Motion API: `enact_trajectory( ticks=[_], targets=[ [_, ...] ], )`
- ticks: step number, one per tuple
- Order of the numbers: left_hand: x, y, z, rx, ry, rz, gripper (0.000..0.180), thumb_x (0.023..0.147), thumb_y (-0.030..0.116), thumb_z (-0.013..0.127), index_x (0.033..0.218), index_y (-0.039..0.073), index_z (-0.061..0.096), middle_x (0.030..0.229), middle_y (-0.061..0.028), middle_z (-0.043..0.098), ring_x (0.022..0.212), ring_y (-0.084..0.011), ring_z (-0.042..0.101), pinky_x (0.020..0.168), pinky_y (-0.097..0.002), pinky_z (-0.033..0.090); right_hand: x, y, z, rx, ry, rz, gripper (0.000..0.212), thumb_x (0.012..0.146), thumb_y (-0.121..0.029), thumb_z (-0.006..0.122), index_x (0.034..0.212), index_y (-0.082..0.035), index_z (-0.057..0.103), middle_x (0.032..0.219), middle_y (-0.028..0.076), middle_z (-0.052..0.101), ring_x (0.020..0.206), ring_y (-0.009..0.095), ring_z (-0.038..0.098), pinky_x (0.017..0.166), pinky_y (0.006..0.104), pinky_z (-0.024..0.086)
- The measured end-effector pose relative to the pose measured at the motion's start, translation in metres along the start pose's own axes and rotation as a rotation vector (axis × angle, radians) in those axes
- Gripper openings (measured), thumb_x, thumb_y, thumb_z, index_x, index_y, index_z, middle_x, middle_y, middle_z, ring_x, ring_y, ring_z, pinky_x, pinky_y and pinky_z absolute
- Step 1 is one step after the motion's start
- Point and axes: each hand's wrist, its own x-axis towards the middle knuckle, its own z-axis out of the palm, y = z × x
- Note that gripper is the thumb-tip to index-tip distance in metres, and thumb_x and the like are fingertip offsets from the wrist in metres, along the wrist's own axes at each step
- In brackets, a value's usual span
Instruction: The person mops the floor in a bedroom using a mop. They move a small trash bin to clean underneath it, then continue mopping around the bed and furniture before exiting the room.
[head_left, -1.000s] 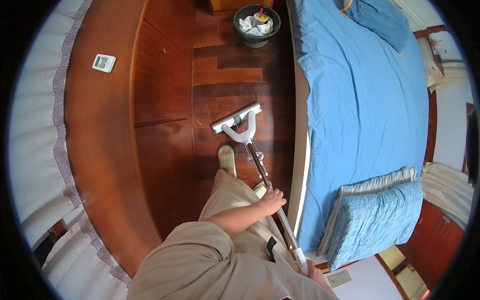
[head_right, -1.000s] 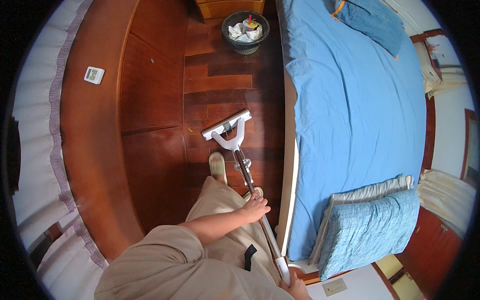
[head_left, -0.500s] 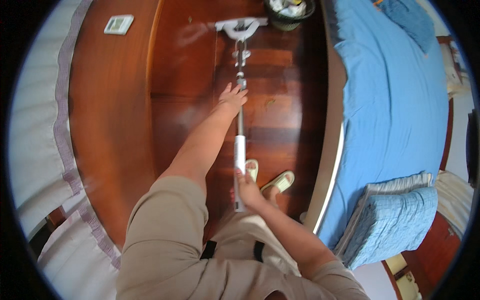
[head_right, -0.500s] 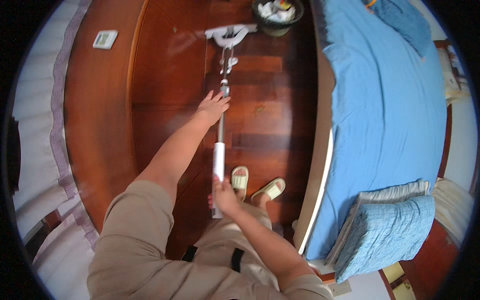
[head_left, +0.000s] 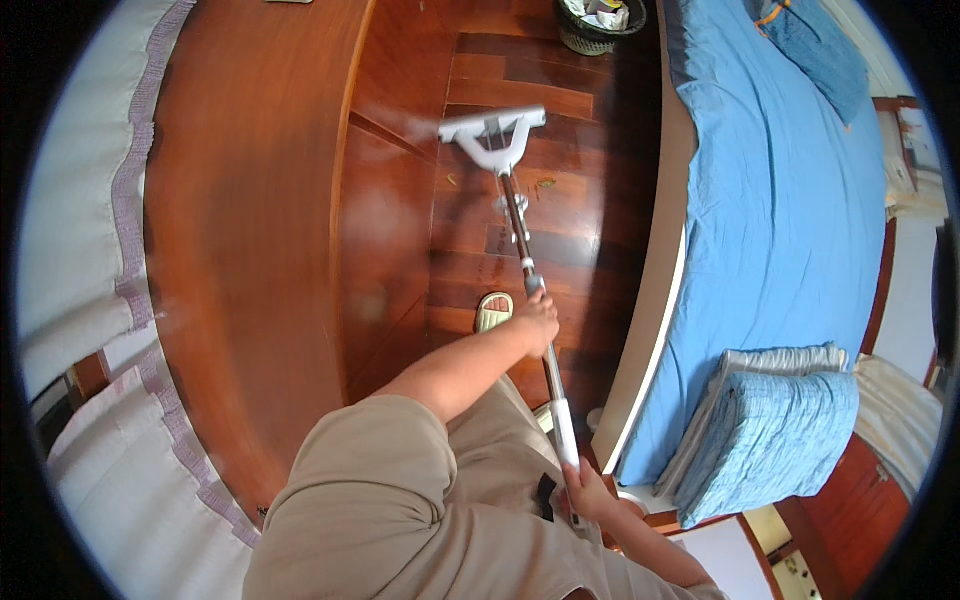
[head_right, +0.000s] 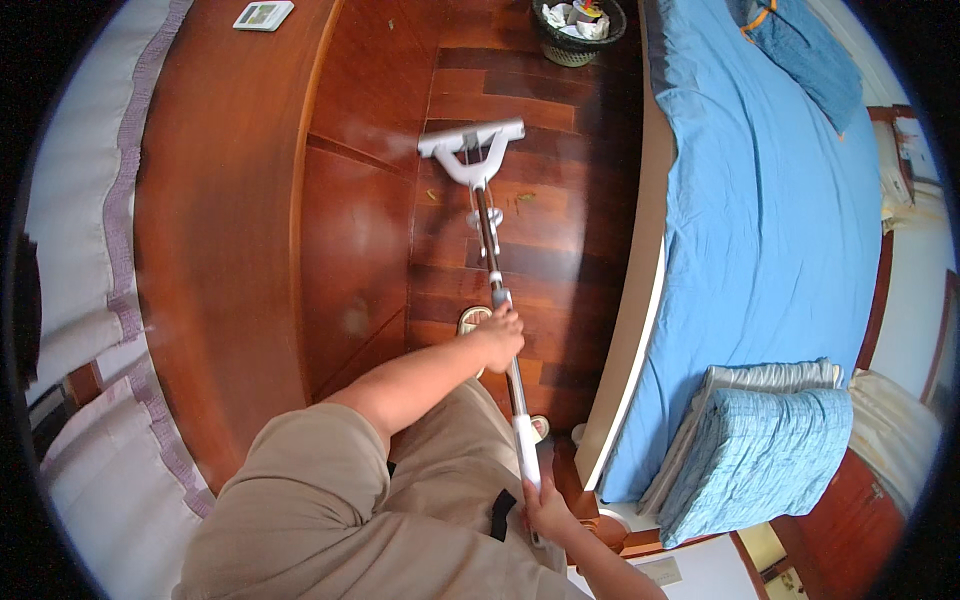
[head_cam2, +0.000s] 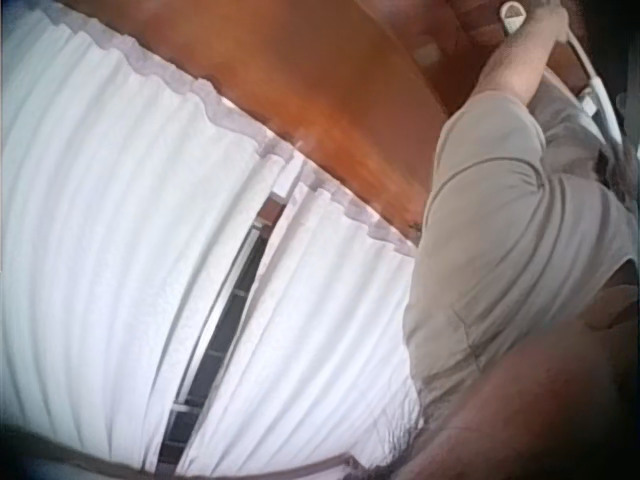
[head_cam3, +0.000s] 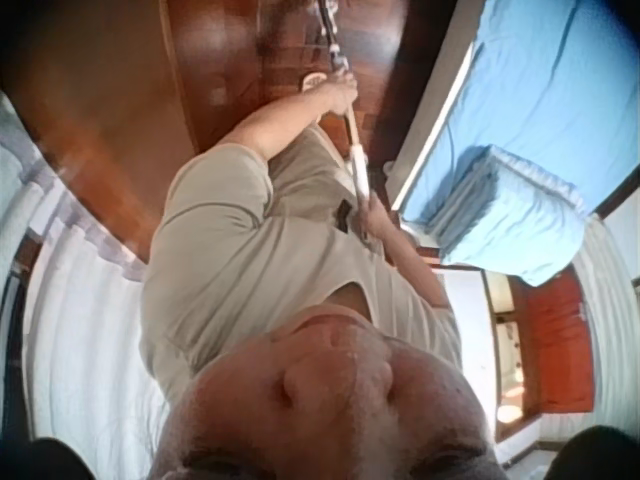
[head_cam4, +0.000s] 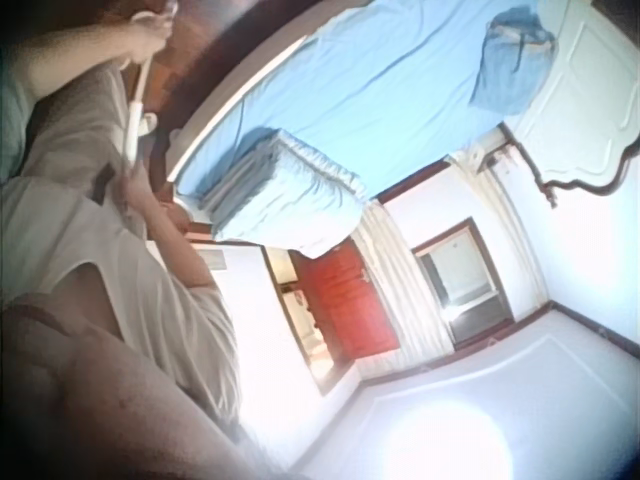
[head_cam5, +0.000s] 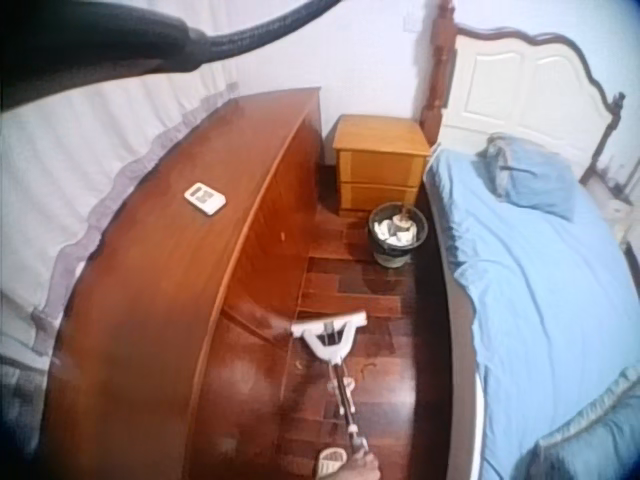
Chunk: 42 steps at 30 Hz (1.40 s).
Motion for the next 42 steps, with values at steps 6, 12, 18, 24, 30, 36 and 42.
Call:
enact_trajectory(
  ticks=[6,12,18,24,30,36,42],
  targets=[
    [-0.022,0.137,0.08,-0.214,0.097,0.098,0.034,0.067,0.02,0.066,0.096,0.002,0.065,0.107,-0.0154,0.055,0.112,-0.0314,0.044,0.107,-0.0577,0.016,-0.078,0.145,-0.019,-0.35,0.091,-0.025,0.044,0.094,-0.035,0.044,0.107,0.007,0.044,0.066,0.014,0.057,0.053,0.019,0.059,0.049,0.0335,0.048],
    [-0.03,0.288,0.163,-0.298,0.187,0.191,0.024,0.067,0.024,0.069,0.084,0.006,0.067,0.094,-0.0122,0.06,0.103,-0.0302,0.05,0.104,-0.0628,0.014,-0.198,0.198,-0.025,-0.364,0.167,0.136,0.039,0.094,-0.029,0.044,0.114,0.004,0.049,0.076,0.017,0.06,0.072,0.029,0.061,0.07,0.0368,0.049],
    [-0.041,0.301,0.134,-0.157,0.239,0.32,0.014,0.066,0.013,0.06,0.077,0.008,0.068,0.08,-0.0095,0.061,0.093,-0.0276,0.053,0.105,-0.063,0.016,-0.197,0.268,0.014,0.132,0.278,-0.052,0.038,0.092,-0.026,0.048,0.118,0.002,0.047,0.083,0.018,0.061,0.079,0.029,0.061,0.072,0.0364,0.048],
    [0.047,0.097,0.019,0.209,0.572,0.049,0.011,0.069,0.006,0.056,0.067,0.011,0.065,0.076,-0.0102,0.062,0.083,-0.0255,0.06,0.077,-0.0389,0.048,-0.03,0.109,-0.04,0.591,-0.036,-0.323,0.025,0.095,-0.029,0.043,0.107,-0.007,0.046,0.068,0.005,0.053,0.048,0.014,0.053,0.046,0.0262,0.044],
    [0.093,-0.03,-0.048,0.478,0.345,-0.27,0.028,0.082,0.009,0.054,0.107,0.004,0.063,0.126,-0.0102,0.053,0.129,-0.024,0.036,0.106,-0.0385,0.029,0.096,-0.044,-0.047,0.832,-0.107,-0.296,0.03,0.097,-0.033,0.035,0.1,-0.006,0.045,0.07,0.008,0.056,0.048,0.015,0.049,0.044,0.028,0.044],
    [0.097,0.046,0.016,0.556,-0.127,-0.028,0.022,0.078,0.021,0.057,0.09,0.008,0.07,0.104,-0.0093,0.065,0.112,-0.0238,0.051,0.104,-0.0387,0.028,0.075,0.069,-0.011,0.803,-0.103,-0.105,0.031,0.097,-0.037,0.034,0.098,-0.008,0.044,0.064,0.005,0.053,0.043,0.013,0.048,0.043,0.0266,0.042],
    [0.024,0.194,0.111,0.192,-0.219,0.214,0.023,0.071,0.02,0.06,0.085,0.005,0.07,0.095,-0.0139,0.065,0.102,-0.0298,0.054,0.106,-0.0517,0.023,-0.04,0.232,0.042,0.784,-0.105,0.124,0.037,0.096,-0.041,0.036,0.107,-0.007,0.045,0.067,0.006,0.056,0.045,0.013,0.049,0.045,0.0261,0.043]
  ],
)
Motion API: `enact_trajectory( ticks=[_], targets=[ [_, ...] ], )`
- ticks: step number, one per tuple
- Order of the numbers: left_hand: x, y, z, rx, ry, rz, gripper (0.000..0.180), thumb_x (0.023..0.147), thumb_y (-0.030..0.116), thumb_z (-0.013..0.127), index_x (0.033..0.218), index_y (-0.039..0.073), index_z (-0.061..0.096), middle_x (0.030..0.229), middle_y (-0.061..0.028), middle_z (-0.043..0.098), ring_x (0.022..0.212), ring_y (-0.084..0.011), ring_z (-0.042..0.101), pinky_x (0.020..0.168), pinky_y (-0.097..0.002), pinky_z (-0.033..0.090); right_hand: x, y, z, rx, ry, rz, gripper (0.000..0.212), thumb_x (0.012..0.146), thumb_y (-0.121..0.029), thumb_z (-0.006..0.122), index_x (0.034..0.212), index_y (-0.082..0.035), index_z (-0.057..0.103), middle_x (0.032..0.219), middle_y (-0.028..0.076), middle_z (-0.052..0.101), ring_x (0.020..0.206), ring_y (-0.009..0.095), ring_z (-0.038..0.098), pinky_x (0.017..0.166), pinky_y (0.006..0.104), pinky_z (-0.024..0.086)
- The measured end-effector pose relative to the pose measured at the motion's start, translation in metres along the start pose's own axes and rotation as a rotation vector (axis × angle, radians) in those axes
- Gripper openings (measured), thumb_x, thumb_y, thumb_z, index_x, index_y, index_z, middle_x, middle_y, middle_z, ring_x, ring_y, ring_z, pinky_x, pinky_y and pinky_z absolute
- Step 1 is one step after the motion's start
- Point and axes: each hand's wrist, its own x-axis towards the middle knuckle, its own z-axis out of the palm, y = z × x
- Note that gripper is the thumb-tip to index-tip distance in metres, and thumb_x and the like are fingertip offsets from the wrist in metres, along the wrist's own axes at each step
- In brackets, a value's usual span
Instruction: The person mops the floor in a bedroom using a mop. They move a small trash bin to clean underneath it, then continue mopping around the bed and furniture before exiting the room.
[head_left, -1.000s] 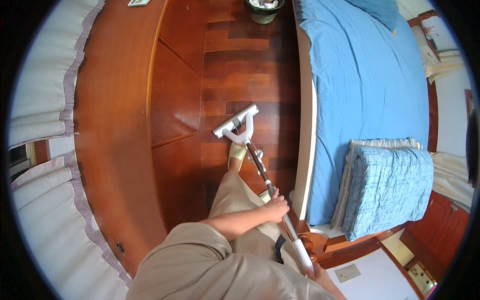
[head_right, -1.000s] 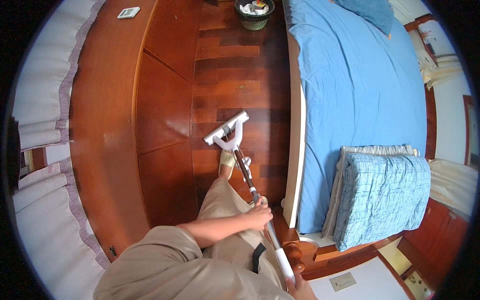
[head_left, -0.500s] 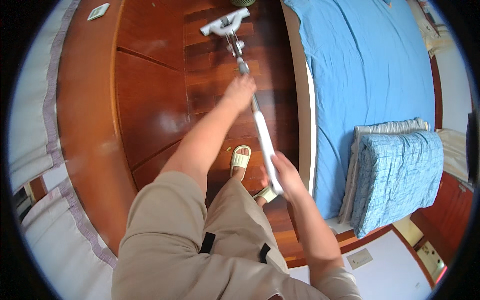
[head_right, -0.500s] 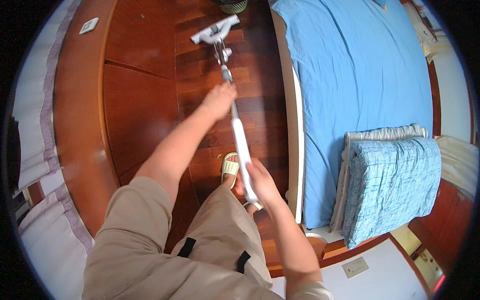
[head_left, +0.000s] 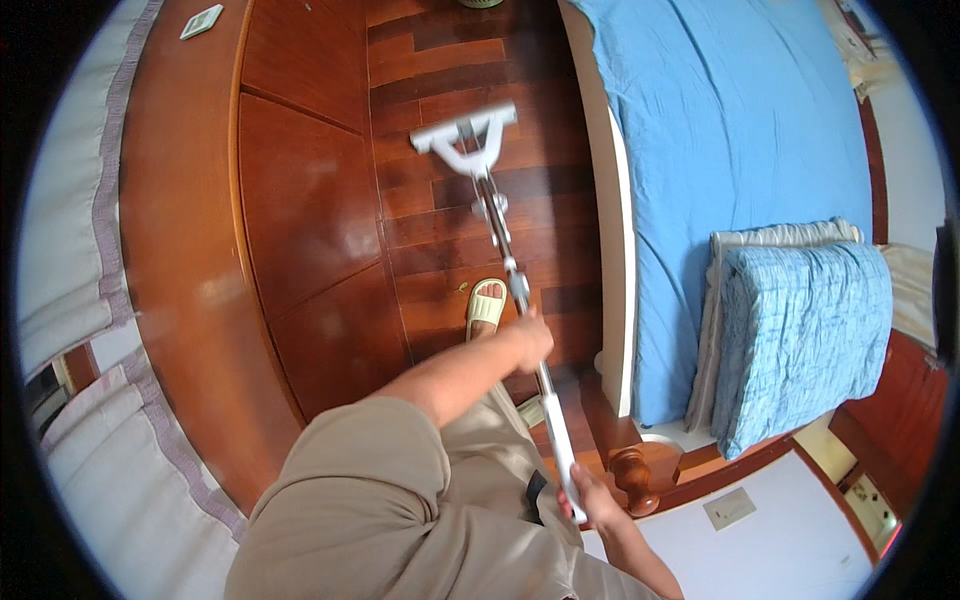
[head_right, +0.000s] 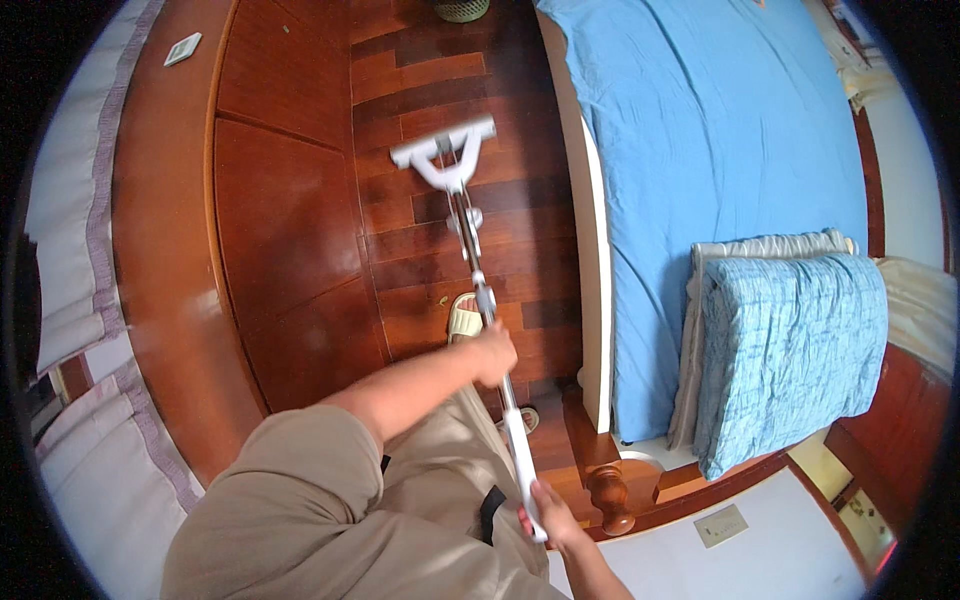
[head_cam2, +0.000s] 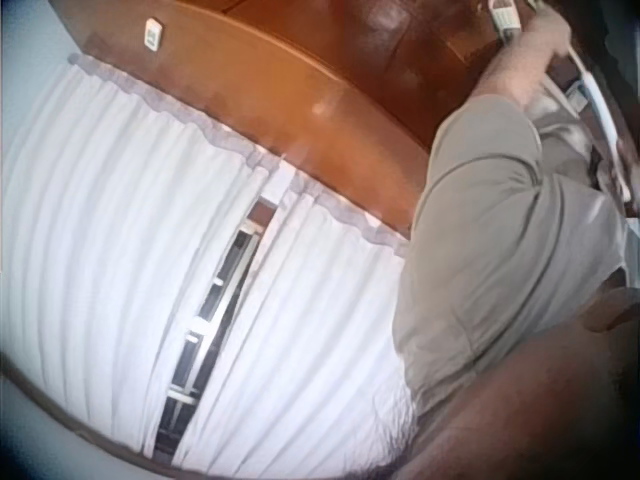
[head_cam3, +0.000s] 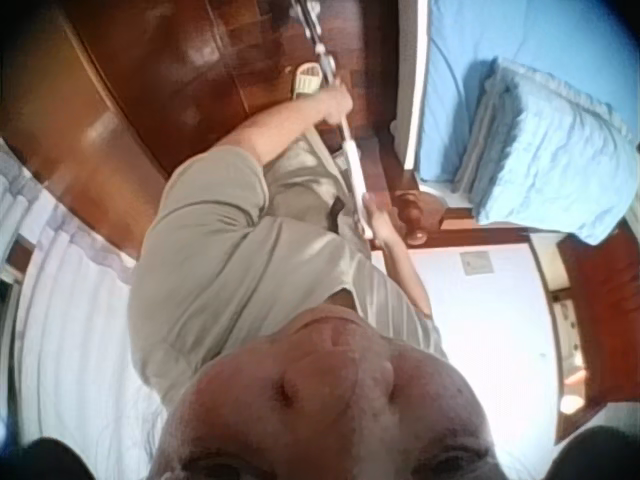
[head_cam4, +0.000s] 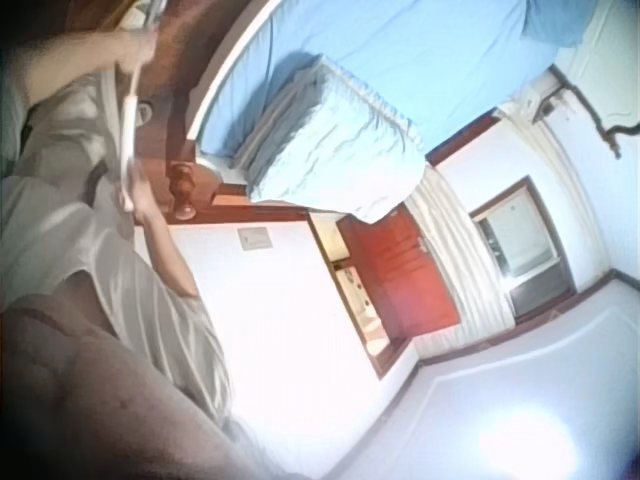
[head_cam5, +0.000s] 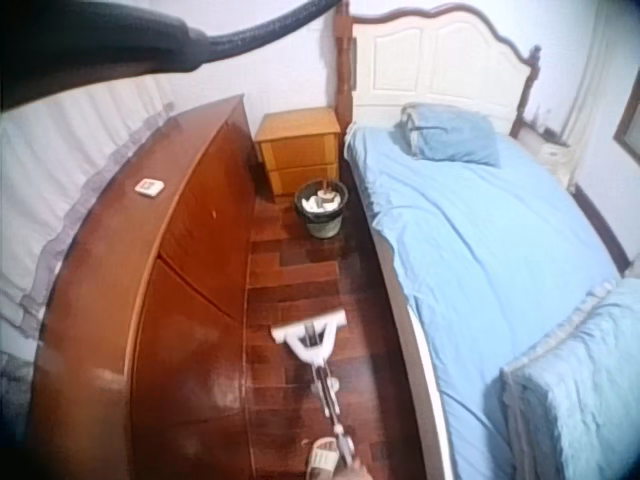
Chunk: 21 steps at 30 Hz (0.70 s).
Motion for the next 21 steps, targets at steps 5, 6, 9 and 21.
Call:
enact_trajectory(
  ticks=[5,6,9,21],
  targets=[
    [-0.009,0.174,0.079,-0.135,-0.014,0.24,0.023,0.066,0.024,0.063,0.081,0.009,0.07,0.086,-0.0114,0.066,0.093,-0.0283,0.057,0.091,-0.0507,0.033,-0.112,0.13,-0.034,-0.105,0.279,0.119,0.037,0.097,-0.031,0.039,0.121,-0.004,0.047,0.083,0.004,0.06,0.077,0.009,0.054,0.069,0.022,0.043],
    [-0.01,0.21,0.094,-0.153,-0.031,0.266,0.022,0.065,0.026,0.064,0.08,0.01,0.07,0.084,-0.0106,0.066,0.091,-0.0278,0.058,0.087,-0.0492,0.035,-0.137,0.144,-0.037,-0.157,0.339,0.183,0.037,0.096,-0.028,0.042,0.125,-0.004,0.046,0.086,0.003,0.06,0.083,0.008,0.053,0.073,0.0217,0.042],
    [-0.002,0.295,0.14,-0.274,0.008,0.421,0.019,0.063,0.025,0.063,0.075,0.012,0.069,0.08,-0.008,0.067,0.086,-0.0266,0.06,0.081,-0.0478,0.036,-0.175,0.214,-0.056,-0.244,0.428,0.166,0.036,0.096,-0.027,0.043,0.124,-0.005,0.046,0.085,0.003,0.06,0.08,0.009,0.054,0.071,0.0224,0.043],
    [0.017,0.1,0.008,0.291,0.397,0.154,0.009,0.069,0.018,0.06,0.071,0.014,0.068,0.073,-0.0068,0.062,0.08,-0.027,0.056,0.083,-0.0464,0.041,-0.037,0.091,-0.058,0.01,-0.076,-0.348,0.023,0.094,-0.028,0.044,0.11,-0.01,0.044,0.061,0.006,0.053,0.042,0.014,0.048,0.037,0.0259,0.04]
  ],
)
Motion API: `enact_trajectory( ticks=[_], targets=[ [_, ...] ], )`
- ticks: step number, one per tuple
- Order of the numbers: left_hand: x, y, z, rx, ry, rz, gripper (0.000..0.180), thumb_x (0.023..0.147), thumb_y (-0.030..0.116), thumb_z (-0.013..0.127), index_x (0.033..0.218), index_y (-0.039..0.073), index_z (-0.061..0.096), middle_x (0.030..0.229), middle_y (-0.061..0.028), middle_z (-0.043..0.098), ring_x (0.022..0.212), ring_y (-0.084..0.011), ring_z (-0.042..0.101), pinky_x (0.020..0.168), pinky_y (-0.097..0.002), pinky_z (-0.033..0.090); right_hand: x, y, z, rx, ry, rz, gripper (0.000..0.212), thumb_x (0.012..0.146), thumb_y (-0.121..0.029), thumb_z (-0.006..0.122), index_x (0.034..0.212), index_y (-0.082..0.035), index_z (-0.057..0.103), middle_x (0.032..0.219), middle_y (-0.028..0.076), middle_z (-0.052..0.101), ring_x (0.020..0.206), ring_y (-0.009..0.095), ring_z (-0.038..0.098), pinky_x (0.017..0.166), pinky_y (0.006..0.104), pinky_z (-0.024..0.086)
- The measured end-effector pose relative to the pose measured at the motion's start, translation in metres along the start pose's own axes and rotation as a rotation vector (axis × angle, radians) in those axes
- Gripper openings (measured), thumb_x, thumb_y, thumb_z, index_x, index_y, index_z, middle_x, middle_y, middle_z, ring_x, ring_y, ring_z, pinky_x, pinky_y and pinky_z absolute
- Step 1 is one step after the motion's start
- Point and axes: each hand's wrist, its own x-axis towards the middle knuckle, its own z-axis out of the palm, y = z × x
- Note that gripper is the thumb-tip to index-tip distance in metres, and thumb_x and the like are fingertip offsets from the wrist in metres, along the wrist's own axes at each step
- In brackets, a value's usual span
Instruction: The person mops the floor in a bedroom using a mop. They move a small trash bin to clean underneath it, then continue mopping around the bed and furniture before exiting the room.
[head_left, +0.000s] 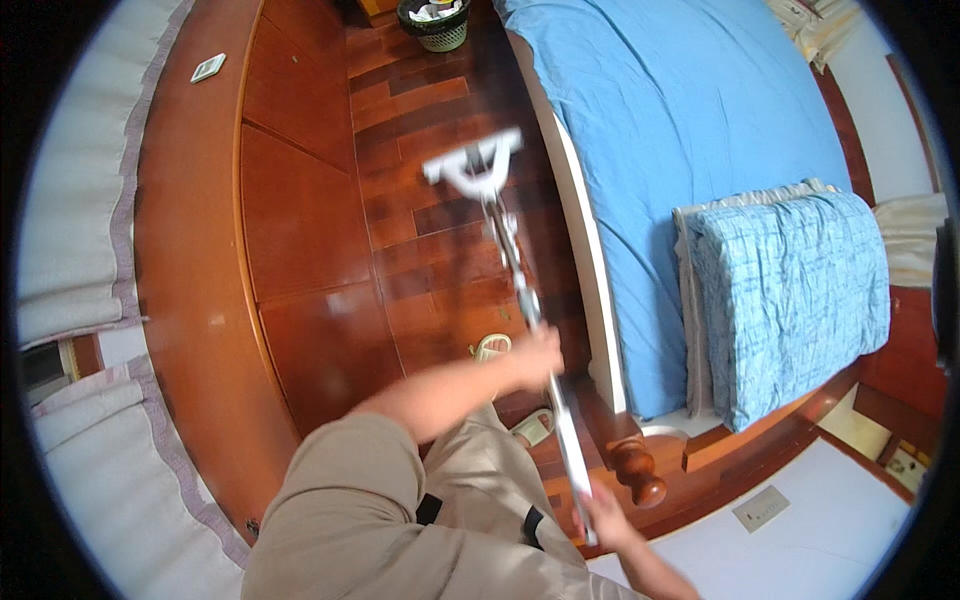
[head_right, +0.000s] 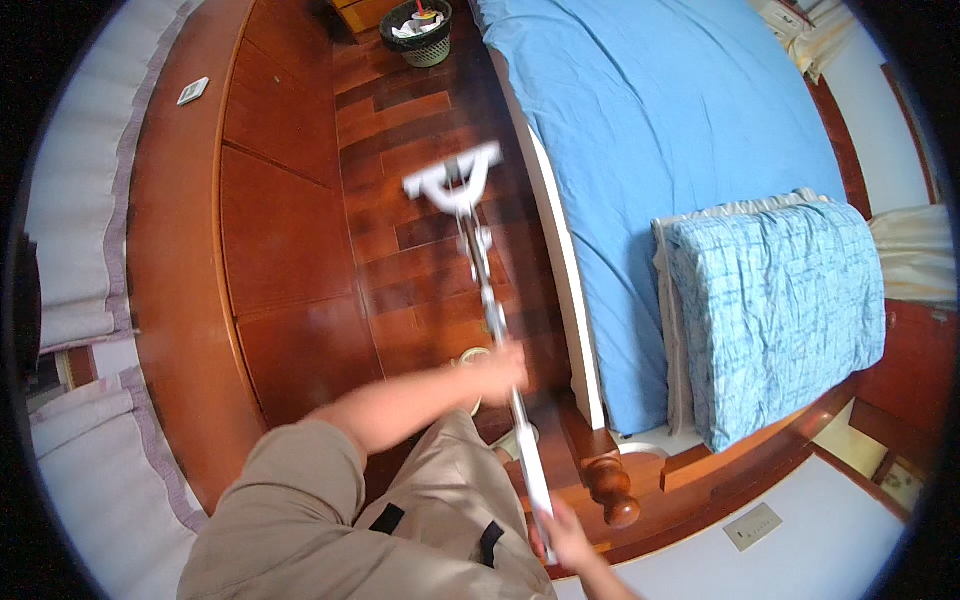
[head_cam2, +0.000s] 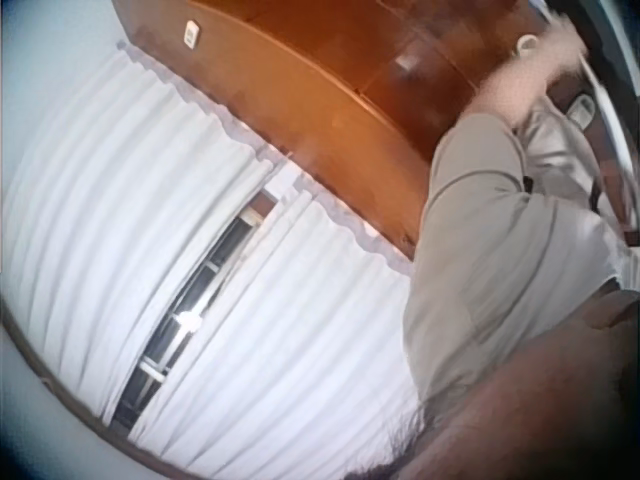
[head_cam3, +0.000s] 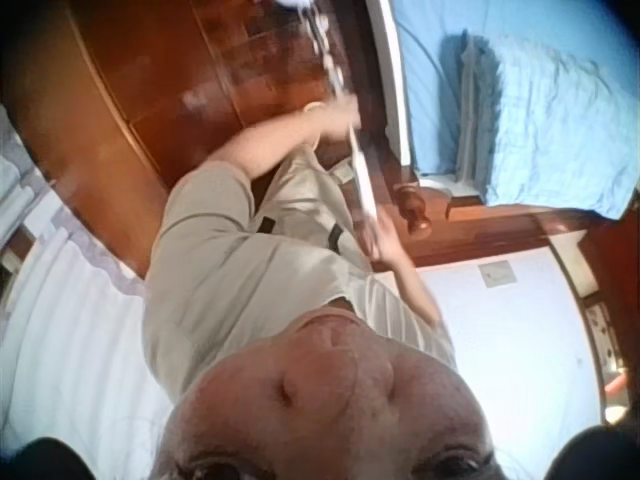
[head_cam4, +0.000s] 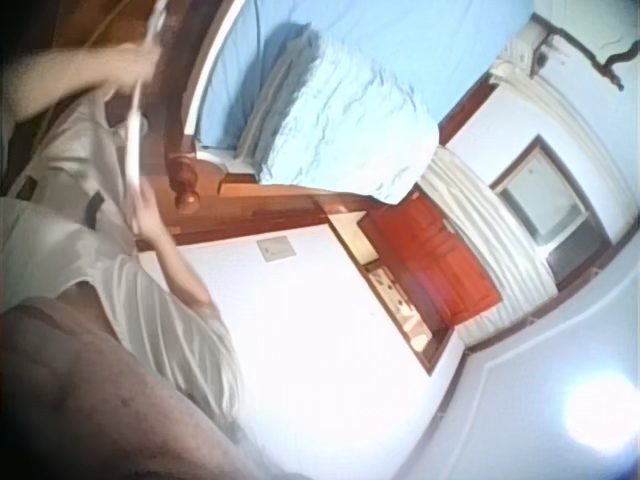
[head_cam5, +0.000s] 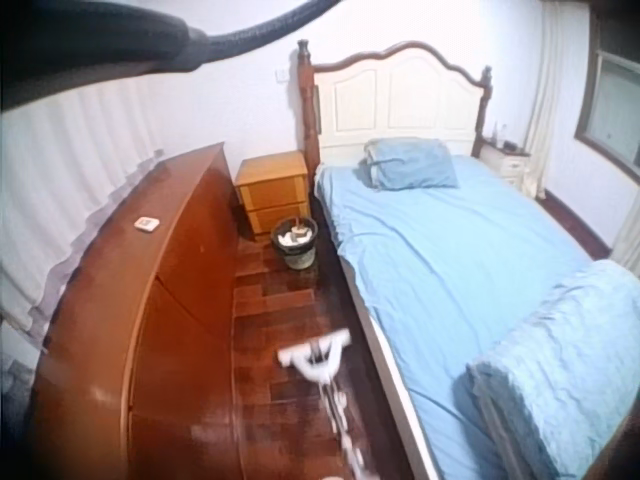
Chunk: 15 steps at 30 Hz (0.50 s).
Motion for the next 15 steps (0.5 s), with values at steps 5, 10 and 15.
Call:
enact_trajectory(
  ticks=[5,10,15],
  targets=[
    [0.023,-0.245,-0.021,-0.04,0.419,-0.555,0.032,0.076,0.008,0.055,0.108,0.004,0.055,0.114,-0.0167,0.054,0.105,-0.0328,0.054,0.082,-0.0428,0.048,0.249,-0.221,0.052,0.049,-0.06,-0.327,0.02,0.094,-0.029,0.039,0.093,-0.01,0.046,0.058,0.003,0.05,0.042,0.013,0.045,0.04,0.026,0.039],
    [0.071,-0.318,-0.033,0.031,0.041,-0.589,0.059,0.078,0.013,0.059,0.133,0.007,0.039,0.143,-0.0118,0.033,0.136,-0.0264,0.024,0.109,-0.0425,0.023,0.325,-0.272,0.039,0.071,0.0,-0.28,0.022,0.096,-0.028,0.038,0.093,-0.008,0.045,0.062,0.005,0.052,0.043,0.013,0.046,0.041,0.0267,0.04],
    [0.099,-0.233,0.021,-0.006,-0.17,-0.039,0.02,0.064,0.028,0.066,0.073,0.011,0.069,0.068,-0.0097,0.062,0.076,-0.0286,0.06,0.083,-0.0409,0.046,0.24,-0.143,-0.006,0.088,0.046,-0.103,0.019,0.095,-0.029,0.039,0.099,-0.012,0.044,0.058,0.002,0.049,0.041,0.013,0.046,0.037,0.0255,0.038]
  ],
)
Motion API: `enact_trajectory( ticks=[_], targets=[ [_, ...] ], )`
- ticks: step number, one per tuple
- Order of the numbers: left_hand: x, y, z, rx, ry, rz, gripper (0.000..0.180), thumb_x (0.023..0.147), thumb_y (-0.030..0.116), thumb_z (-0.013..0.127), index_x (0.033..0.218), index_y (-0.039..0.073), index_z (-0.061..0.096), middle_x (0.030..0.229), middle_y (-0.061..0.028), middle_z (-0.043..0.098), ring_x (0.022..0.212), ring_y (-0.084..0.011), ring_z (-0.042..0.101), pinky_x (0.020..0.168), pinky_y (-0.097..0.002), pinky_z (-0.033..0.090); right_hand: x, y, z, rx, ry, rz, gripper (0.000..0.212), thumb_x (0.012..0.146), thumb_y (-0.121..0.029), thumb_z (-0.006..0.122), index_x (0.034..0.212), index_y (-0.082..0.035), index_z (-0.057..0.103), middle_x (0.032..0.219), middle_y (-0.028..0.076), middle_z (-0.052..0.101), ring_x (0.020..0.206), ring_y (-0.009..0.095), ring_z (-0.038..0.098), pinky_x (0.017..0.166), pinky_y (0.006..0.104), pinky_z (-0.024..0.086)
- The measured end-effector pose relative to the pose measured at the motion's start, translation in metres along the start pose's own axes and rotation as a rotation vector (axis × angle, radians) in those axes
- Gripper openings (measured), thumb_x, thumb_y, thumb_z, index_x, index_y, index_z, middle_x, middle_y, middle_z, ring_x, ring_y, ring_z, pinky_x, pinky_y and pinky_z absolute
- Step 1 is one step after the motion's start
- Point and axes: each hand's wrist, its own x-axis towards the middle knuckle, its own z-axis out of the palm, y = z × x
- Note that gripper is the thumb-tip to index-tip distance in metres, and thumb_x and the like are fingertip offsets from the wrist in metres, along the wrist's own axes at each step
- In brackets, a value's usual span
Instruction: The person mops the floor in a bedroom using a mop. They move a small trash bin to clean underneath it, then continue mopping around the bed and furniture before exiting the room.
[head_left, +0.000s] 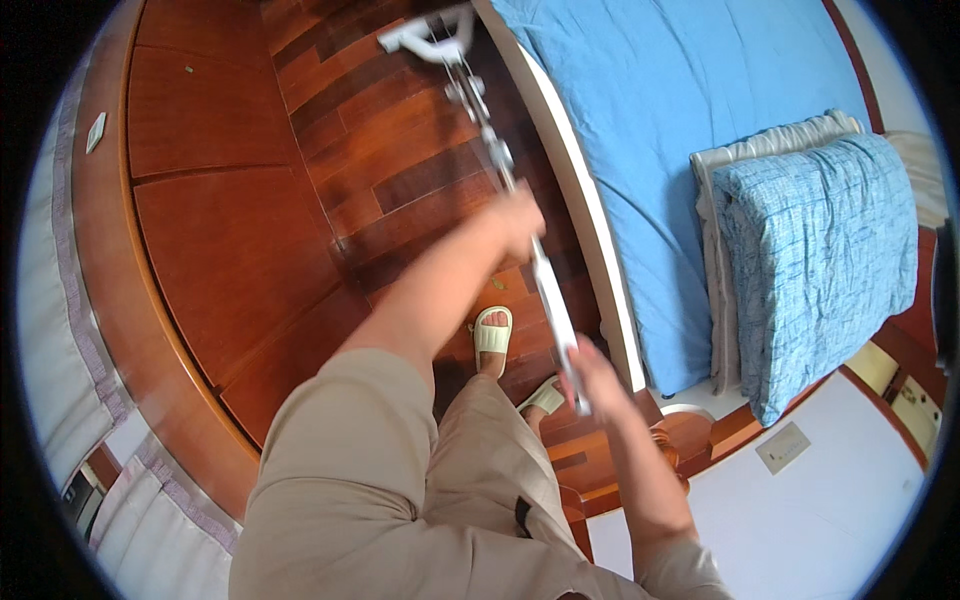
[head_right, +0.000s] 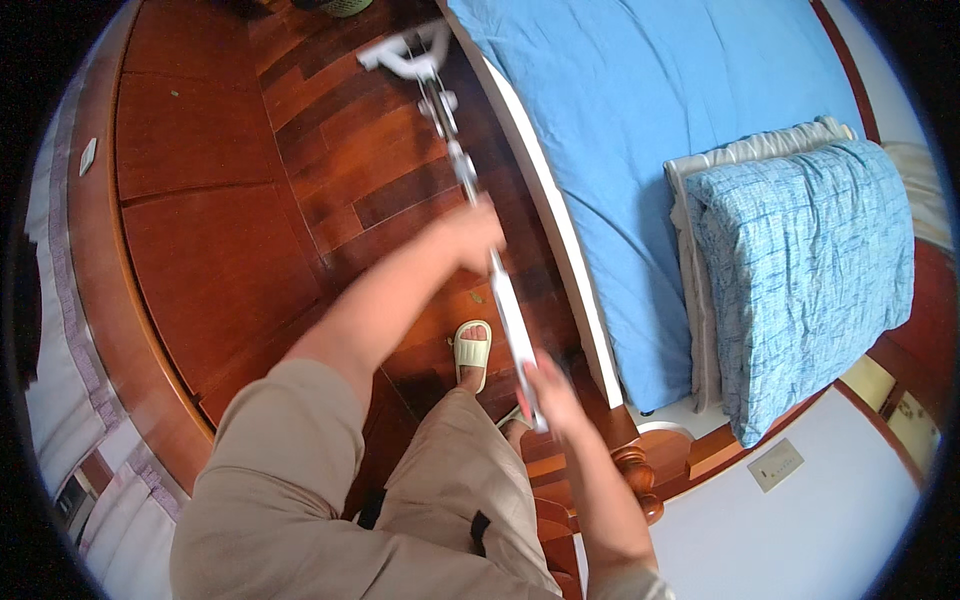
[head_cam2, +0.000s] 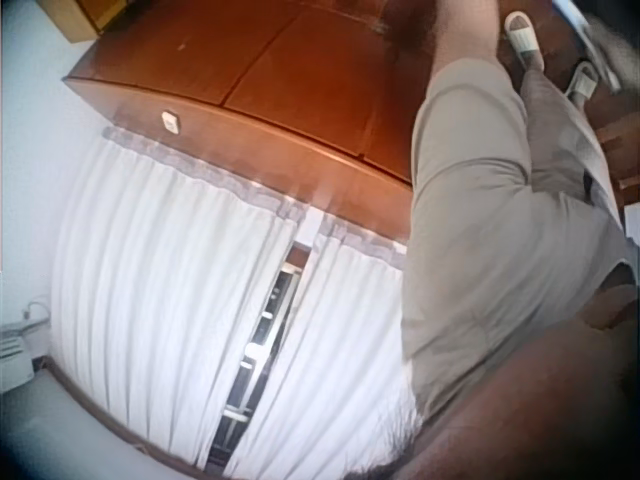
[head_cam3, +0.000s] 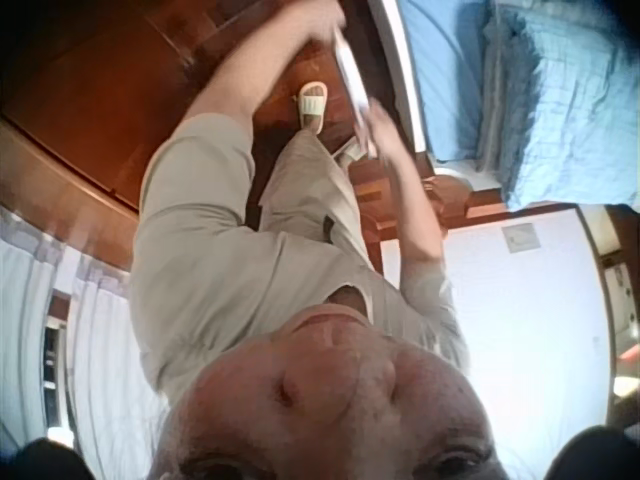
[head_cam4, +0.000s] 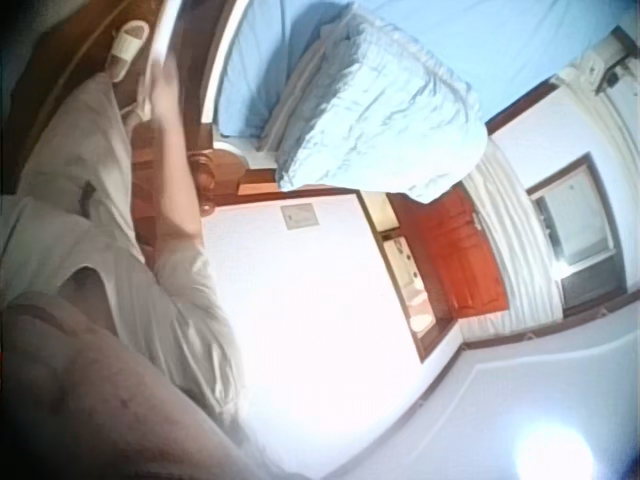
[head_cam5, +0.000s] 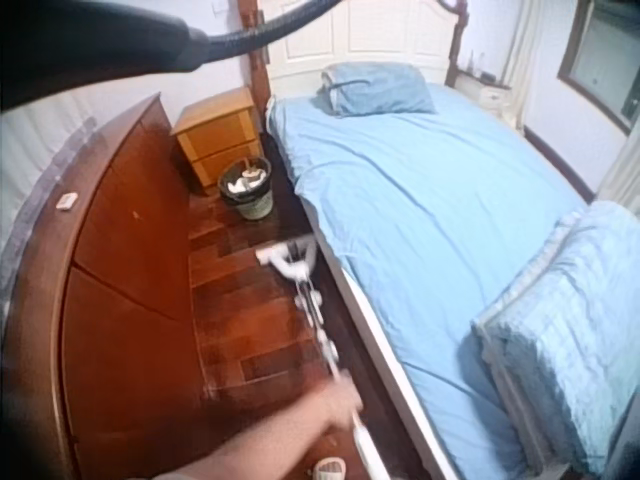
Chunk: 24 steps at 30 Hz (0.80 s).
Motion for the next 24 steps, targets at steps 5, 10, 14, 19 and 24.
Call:
enact_trajectory(
  ticks=[5,10,14,19,24],
  targets=[
    [-0.049,0.236,0.006,-0.284,-0.194,0.366,0.012,0.064,0.024,0.065,0.072,0.016,0.069,0.066,-0.0067,0.061,0.075,-0.0266,0.058,0.082,-0.046,0.037,-0.242,0.109,-0.014,0.123,0.151,0.431,0.029,0.096,-0.034,0.041,0.112,-0.01,0.043,0.067,0.005,0.055,0.052,0.015,0.054,0.047,0.0268,0.045],
    [-0.129,0.43,0.011,-0.648,-0.146,0.745,0.013,0.059,0.019,0.063,0.066,0.009,0.066,0.066,-0.0079,0.063,0.071,-0.0238,0.06,0.074,-0.0377,0.037,-0.409,0.181,0.014,-0.145,0.459,0.782,0.031,0.095,-0.033,0.043,0.114,-0.009,0.046,0.07,0.005,0.057,0.059,0.015,0.056,0.055,0.0275,0.047],
    [-0.134,0.466,0.018,-0.652,-0.123,0.755,0.014,0.059,0.018,0.063,0.069,0.009,0.067,0.068,-0.0073,0.065,0.069,-0.0246,0.062,0.072,-0.037,0.04,-0.434,0.194,0.019,-0.196,0.432,0.761,0.03,0.096,-0.033,0.042,0.112,-0.009,0.045,0.07,0.005,0.057,0.056,0.014,0.055,0.052,0.0266,0.046],
    [-0.098,0.341,0.041,-0.47,-0.019,0.49,0.006,0.064,0.015,0.06,0.065,0.013,0.067,0.058,-0.0096,0.057,0.062,-0.0285,0.055,0.073,-0.045,0.039,-0.337,0.179,-0.003,-0.198,0.144,0.318,0.029,0.096,-0.033,0.041,0.111,-0.009,0.045,0.069,0.005,0.056,0.052,0.013,0.054,0.048,0.0255,0.044],
    [-0.101,0.052,0.01,-0.168,0.33,-0.209,0.006,0.064,0.002,0.062,0.064,0.008,0.064,0.073,-0.0123,0.058,0.081,-0.029,0.056,0.077,-0.039,0.047,-0.055,0.023,0.079,-0.119,-0.069,-0.037,0.029,0.097,-0.031,0.038,0.113,-0.006,0.04,0.054,0.003,0.043,0.035,0.014,0.041,0.034,0.0269,0.036]
  ],
)
